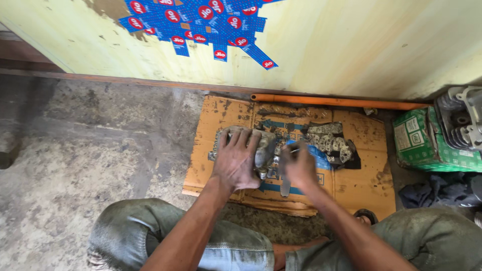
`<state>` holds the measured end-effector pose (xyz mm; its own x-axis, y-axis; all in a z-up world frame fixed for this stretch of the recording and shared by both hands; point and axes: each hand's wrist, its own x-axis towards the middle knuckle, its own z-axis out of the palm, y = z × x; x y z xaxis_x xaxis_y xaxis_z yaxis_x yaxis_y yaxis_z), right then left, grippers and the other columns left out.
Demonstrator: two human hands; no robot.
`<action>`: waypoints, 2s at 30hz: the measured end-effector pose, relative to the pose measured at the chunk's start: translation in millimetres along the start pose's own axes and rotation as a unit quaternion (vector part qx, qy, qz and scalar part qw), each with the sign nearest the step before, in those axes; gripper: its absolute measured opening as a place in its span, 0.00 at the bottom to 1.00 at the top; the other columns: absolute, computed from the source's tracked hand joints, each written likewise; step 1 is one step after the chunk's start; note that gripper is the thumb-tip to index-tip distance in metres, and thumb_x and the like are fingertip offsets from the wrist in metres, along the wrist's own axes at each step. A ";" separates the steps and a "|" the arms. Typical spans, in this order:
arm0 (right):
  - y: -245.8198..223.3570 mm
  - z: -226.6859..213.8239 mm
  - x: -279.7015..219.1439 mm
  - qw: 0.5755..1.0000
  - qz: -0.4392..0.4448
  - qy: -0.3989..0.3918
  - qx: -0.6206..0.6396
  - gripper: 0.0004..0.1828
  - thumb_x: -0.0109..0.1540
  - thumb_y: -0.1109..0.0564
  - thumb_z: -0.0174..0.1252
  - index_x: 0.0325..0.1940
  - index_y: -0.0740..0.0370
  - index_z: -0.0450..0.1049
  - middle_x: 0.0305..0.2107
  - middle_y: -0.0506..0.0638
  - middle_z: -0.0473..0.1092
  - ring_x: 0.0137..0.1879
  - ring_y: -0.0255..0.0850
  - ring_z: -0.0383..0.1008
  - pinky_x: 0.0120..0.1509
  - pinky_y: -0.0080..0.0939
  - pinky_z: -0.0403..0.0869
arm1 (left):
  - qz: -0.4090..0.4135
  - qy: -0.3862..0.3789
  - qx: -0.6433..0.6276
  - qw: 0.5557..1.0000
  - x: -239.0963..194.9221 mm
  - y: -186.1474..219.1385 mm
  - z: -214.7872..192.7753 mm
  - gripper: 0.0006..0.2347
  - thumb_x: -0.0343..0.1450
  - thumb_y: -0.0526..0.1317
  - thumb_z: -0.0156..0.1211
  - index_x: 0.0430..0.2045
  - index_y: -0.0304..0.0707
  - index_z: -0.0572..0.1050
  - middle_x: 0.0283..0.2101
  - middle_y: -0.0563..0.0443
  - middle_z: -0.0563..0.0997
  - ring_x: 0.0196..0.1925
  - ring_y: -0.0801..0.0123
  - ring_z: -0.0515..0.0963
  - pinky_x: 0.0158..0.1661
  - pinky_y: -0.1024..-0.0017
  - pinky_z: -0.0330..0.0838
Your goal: The person sits on the floor and uses a white plastic scraper to clean a dirty metal part. They repeatedly scrape the surface to remove grime and debris, occasionally rotating the part to access different areas.
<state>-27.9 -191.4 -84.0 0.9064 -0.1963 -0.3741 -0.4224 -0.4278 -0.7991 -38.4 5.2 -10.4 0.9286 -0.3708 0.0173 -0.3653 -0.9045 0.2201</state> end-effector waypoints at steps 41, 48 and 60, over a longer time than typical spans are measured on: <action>-35.2 -6.6 3.3 0.995 0.021 0.045 0.085 0.24 0.59 0.61 0.62 0.60 0.58 0.69 0.40 0.57 0.78 0.41 0.45 0.80 0.41 0.44 0.79 | 0.000 0.049 -0.098 0.994 22.4 -10.8 8.7 0.47 0.37 0.46 0.74 0.57 0.43 0.69 0.49 0.40 0.74 0.56 0.52 0.73 0.63 0.44 0.54; -20.1 -5.2 8.6 0.999 -0.012 -0.013 0.042 0.09 0.61 0.60 0.64 0.42 0.68 0.79 0.36 0.59 0.81 0.38 0.44 0.81 0.45 0.44 0.79 | -0.007 0.054 -0.111 0.992 25.6 -11.3 9.7 0.46 0.36 0.46 0.74 0.56 0.40 0.69 0.49 0.39 0.74 0.55 0.52 0.73 0.61 0.44 0.55; -12.9 3.6 8.4 0.994 -0.090 0.068 0.004 0.08 0.61 0.57 0.64 0.39 0.65 0.79 0.32 0.53 0.80 0.35 0.40 0.81 0.46 0.45 0.78 | -0.004 0.053 -0.107 0.993 25.6 -11.7 13.8 0.47 0.36 0.47 0.75 0.57 0.42 0.69 0.50 0.40 0.75 0.56 0.52 0.73 0.63 0.44 0.55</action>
<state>-14.9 -184.4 -78.5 0.9588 -0.2359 -0.1585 -0.2538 -0.4598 -0.8510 -11.3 3.4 -26.0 0.9372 -0.3294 0.1149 -0.3462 -0.8374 0.4229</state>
